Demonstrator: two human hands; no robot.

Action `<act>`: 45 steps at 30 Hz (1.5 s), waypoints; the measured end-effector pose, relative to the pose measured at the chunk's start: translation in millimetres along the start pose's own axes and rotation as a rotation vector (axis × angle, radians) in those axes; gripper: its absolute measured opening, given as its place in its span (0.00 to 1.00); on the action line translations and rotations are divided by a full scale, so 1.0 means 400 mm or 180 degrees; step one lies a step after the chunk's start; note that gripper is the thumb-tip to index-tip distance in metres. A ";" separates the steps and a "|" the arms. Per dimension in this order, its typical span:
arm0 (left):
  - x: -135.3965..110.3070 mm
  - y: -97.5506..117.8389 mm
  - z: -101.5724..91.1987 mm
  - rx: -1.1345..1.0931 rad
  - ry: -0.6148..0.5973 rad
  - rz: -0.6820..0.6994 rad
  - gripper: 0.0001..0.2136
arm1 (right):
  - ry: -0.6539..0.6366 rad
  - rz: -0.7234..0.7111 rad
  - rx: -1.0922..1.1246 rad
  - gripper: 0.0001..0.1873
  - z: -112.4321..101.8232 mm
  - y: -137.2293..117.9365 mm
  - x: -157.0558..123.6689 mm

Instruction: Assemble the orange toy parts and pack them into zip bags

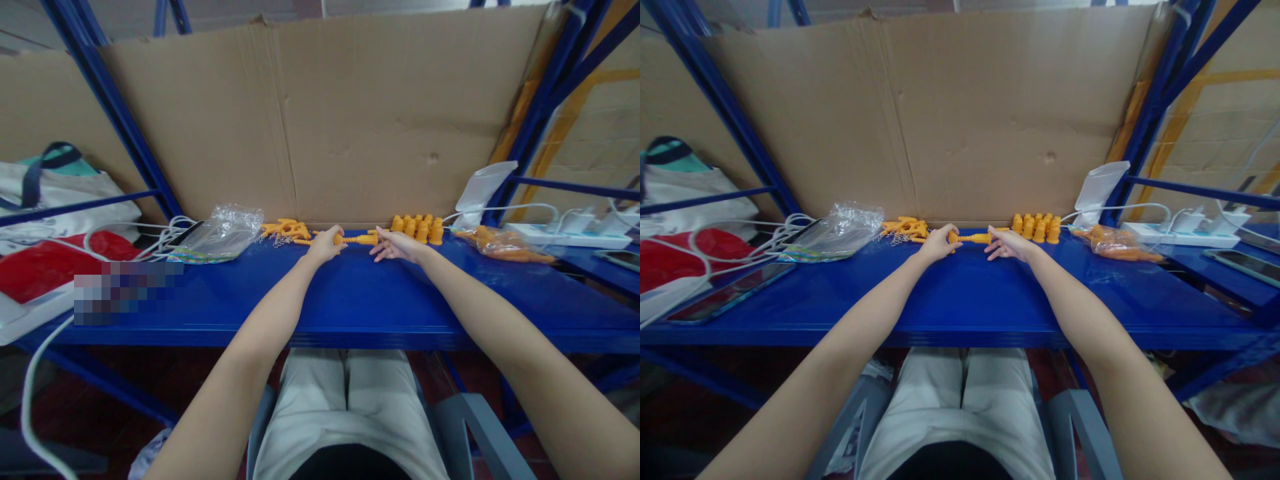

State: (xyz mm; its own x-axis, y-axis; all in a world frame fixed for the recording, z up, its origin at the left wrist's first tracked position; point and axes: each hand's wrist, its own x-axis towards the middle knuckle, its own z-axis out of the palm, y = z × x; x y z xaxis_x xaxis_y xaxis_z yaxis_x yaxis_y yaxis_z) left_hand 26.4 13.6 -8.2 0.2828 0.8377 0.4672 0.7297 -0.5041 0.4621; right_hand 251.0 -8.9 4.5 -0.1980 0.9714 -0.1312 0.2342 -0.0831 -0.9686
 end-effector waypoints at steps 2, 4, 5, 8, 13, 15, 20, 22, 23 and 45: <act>0.001 -0.001 0.000 -0.0018 -0.0006 0.0007 0.10 | -0.0021 -0.0029 -0.0007 0.24 0.000 -0.001 -0.002; 0.002 -0.002 0.001 -0.0030 -0.0005 -0.0002 0.10 | -0.0035 -0.0087 0.0018 0.20 0.001 -0.002 -0.006; 0.002 -0.003 0.001 -0.0023 0.0003 -0.0006 0.10 | -0.0026 -0.0115 0.0049 0.18 0.002 -0.002 -0.008; 0.003 -0.006 0.004 0.0059 0.0054 0.0015 0.10 | 0.0055 -0.0177 0.0209 0.13 0.007 -0.005 -0.012; 0.009 -0.015 0.011 0.0115 0.0081 0.0108 0.13 | 0.0167 -0.0345 0.0579 0.06 0.012 -0.011 -0.008; 0.012 -0.018 0.014 0.0053 0.0088 0.0218 0.17 | 0.0257 -0.0555 0.0641 0.07 0.012 -0.010 -0.001; 0.015 -0.028 0.019 -0.0045 0.0170 0.0501 0.28 | 0.0870 -0.1404 0.0202 0.14 0.005 0.006 0.032; 0.014 -0.031 0.019 0.0063 0.0215 0.0420 0.28 | 0.1199 -0.1765 -0.0296 0.17 -0.003 0.015 0.046; 0.013 -0.032 0.018 0.0139 0.0225 0.0330 0.27 | 0.1330 -0.1947 -0.0642 0.18 -0.009 0.019 0.051; -0.003 -0.034 -0.041 0.1348 -0.0192 -0.1576 0.18 | 0.1265 -0.2051 -0.4577 0.16 -0.003 0.052 0.047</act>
State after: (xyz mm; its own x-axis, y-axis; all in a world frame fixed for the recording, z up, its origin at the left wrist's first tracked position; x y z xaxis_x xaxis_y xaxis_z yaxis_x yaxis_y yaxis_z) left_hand 6.1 16.0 -2.7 -0.1241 0.9660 0.2266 0.9612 0.0604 0.2691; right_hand 253.2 7.9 -18.0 -0.4185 0.7730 0.4768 0.9071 0.3816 0.1774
